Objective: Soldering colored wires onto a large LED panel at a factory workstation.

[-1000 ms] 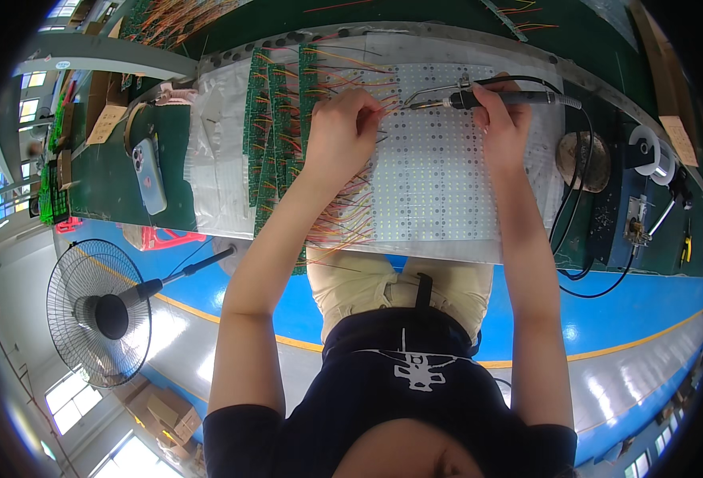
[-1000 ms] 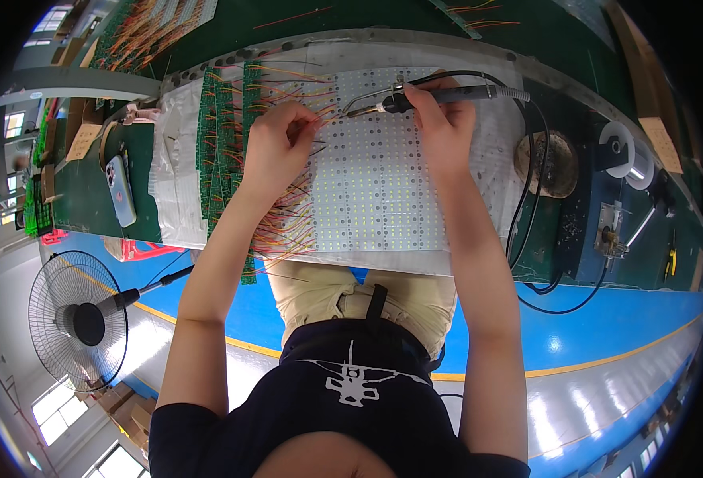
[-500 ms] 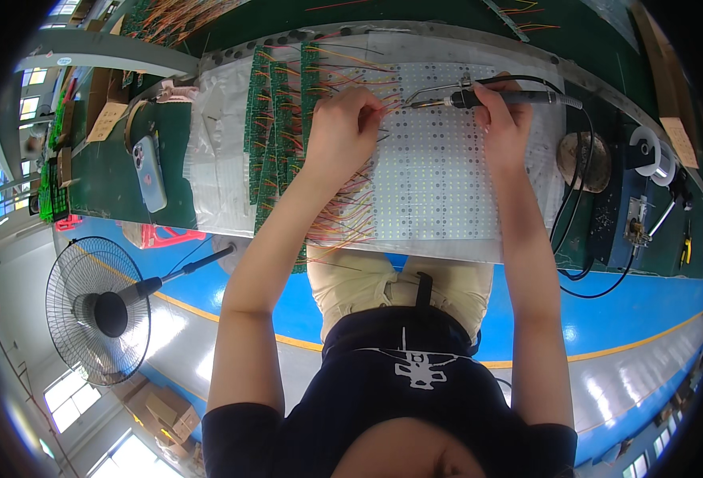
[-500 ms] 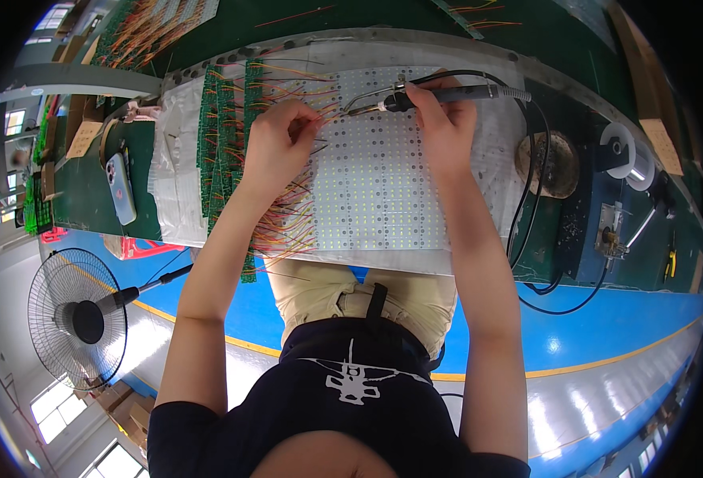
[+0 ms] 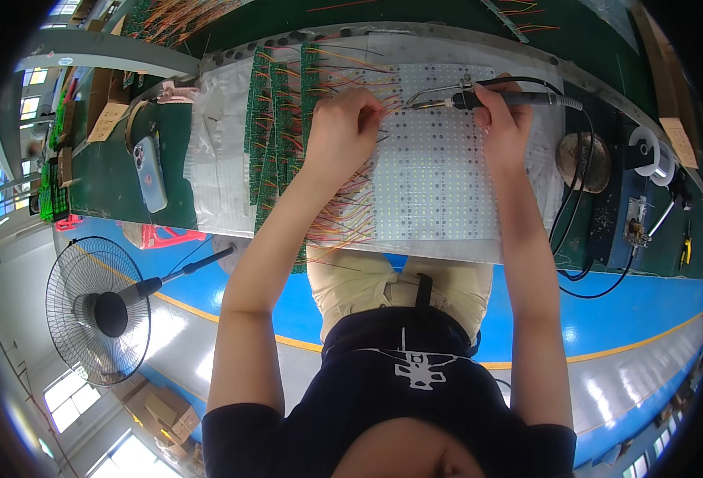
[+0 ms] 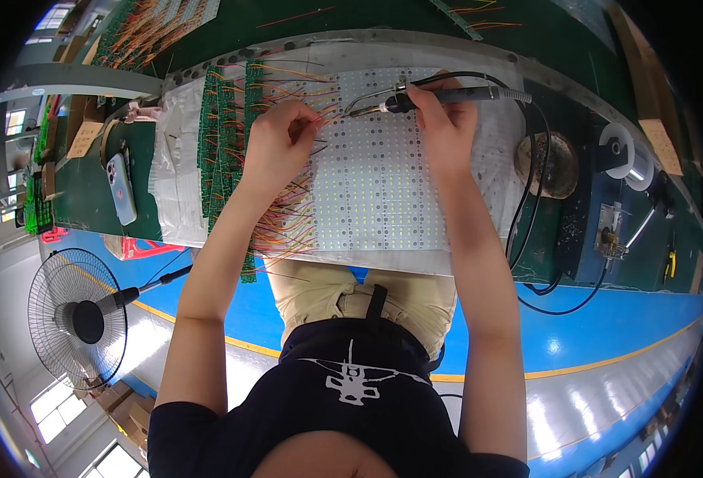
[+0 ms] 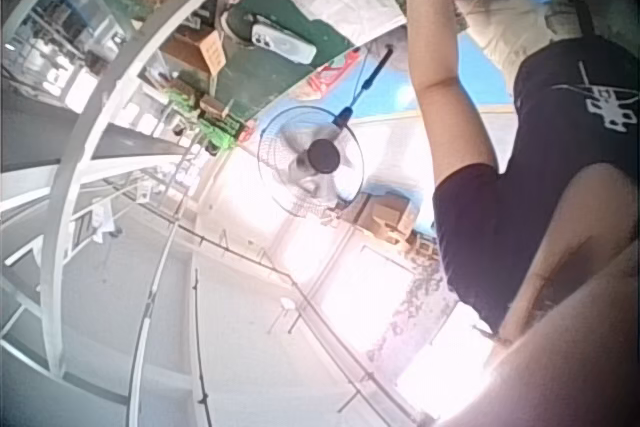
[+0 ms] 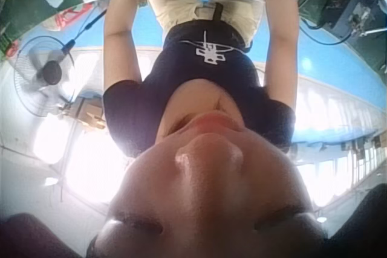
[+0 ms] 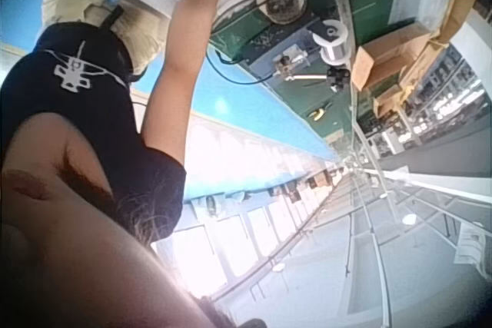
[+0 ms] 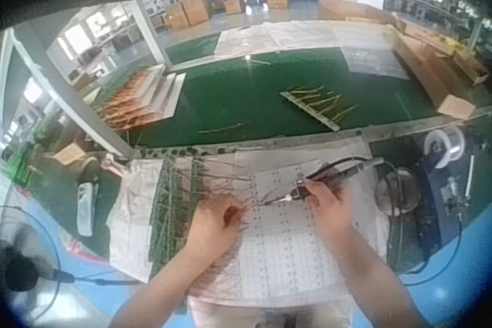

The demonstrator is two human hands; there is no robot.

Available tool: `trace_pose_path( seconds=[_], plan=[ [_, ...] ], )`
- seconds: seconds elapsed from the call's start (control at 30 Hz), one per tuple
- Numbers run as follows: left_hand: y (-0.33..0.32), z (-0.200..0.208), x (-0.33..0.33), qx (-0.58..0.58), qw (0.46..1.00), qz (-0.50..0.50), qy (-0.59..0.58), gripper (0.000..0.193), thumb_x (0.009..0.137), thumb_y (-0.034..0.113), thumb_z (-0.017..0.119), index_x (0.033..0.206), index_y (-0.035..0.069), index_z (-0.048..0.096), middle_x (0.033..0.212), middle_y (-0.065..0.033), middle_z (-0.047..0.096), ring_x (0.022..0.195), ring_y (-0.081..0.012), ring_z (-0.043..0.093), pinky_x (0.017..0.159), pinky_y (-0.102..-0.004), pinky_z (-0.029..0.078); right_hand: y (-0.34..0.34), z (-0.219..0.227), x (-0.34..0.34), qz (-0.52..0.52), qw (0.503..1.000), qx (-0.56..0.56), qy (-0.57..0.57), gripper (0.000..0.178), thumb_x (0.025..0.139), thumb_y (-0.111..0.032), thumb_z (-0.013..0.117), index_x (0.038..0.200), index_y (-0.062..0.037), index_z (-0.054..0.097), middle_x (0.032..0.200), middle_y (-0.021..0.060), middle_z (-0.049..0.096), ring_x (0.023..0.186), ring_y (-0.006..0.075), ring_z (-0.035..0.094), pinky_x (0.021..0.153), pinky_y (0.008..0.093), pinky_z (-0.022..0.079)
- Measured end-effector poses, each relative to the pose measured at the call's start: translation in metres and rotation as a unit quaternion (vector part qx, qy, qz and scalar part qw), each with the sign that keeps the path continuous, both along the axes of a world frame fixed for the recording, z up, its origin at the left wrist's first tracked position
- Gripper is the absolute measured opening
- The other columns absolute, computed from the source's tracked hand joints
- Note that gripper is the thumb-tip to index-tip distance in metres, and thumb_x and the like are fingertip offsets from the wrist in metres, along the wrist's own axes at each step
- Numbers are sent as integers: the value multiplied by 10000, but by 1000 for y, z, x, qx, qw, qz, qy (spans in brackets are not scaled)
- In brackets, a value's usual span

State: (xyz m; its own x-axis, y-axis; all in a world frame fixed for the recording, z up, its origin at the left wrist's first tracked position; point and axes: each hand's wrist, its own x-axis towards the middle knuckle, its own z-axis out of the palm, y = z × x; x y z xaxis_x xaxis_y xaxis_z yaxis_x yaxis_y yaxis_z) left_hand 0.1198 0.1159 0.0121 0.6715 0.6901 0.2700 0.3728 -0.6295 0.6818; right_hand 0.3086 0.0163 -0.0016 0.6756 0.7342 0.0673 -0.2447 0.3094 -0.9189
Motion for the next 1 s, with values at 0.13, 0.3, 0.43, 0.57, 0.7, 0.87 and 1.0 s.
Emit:
trace_pose_path(
  seconds=[0.13, 0.3, 0.43, 0.57, 0.7, 0.87, 1.0],
  plan=[
    [0, 0, 0, -2, 1000, -1, 0, 74, 749, 3, 634, 805, -16, 590, 698, -100, 612, 590, -149, 600, 534, -250, 454, -1, -1, 3, -13, 999, -2, 47, 97, 760, -31, 616, 708, -13, 535, 606, -15, 440, 471, 42, 349, 426, 204, 261],
    [0, 0, 2, 1, 1000, -3, -17, 69, 709, -23, 619, 766, -13, 583, 688, -118, 605, 581, -202, 605, 539, -285, 466, 0, -3, 5, -22, 997, 10, 67, 102, 759, -44, 637, 714, -16, 551, 561, -16, 459, 466, 39, 374, 427, 203, 277],
    [-2, 2, 3, -3, 999, 4, -34, 76, 670, -49, 605, 726, -6, 576, 672, -131, 598, 566, -245, 606, 541, -316, 475, -1, 1, 1, -8, 999, 3, 41, 91, 768, -15, 592, 713, -17, 520, 654, -9, 424, 470, 41, 330, 422, 209, 243],
    [-1, 1, 3, 2, 999, 1, -35, 75, 674, -45, 611, 724, -6, 571, 668, -130, 596, 561, -244, 605, 537, -318, 473, 0, 0, 0, -3, 1000, 2, 13, 93, 772, -12, 602, 717, -14, 527, 661, -9, 438, 484, 45, 345, 427, 208, 248],
    [-2, 1, 3, 6, 999, 4, -38, 77, 681, -37, 620, 723, -6, 563, 657, -127, 589, 548, -241, 596, 526, -317, 463, -1, 0, 1, 1, 1000, 0, 18, 90, 772, -10, 602, 719, -10, 529, 655, -8, 438, 489, 46, 347, 430, 207, 251],
    [-3, 1, 2, 11, 999, 4, -38, 79, 682, -35, 622, 723, -7, 561, 651, -126, 585, 537, -239, 587, 520, -318, 456, -1, 1, -1, 3, 1000, -3, 12, 89, 777, -19, 601, 724, -9, 531, 638, -9, 436, 491, 45, 348, 433, 204, 255],
    [-3, 1, 3, 8, 999, 2, -37, 80, 682, -31, 626, 727, -4, 565, 653, -124, 584, 539, -233, 586, 520, -318, 454, -2, 0, 1, 6, 1000, -1, 12, 90, 779, -21, 602, 723, -9, 532, 643, -11, 437, 492, 43, 348, 433, 204, 256]
  ],
)
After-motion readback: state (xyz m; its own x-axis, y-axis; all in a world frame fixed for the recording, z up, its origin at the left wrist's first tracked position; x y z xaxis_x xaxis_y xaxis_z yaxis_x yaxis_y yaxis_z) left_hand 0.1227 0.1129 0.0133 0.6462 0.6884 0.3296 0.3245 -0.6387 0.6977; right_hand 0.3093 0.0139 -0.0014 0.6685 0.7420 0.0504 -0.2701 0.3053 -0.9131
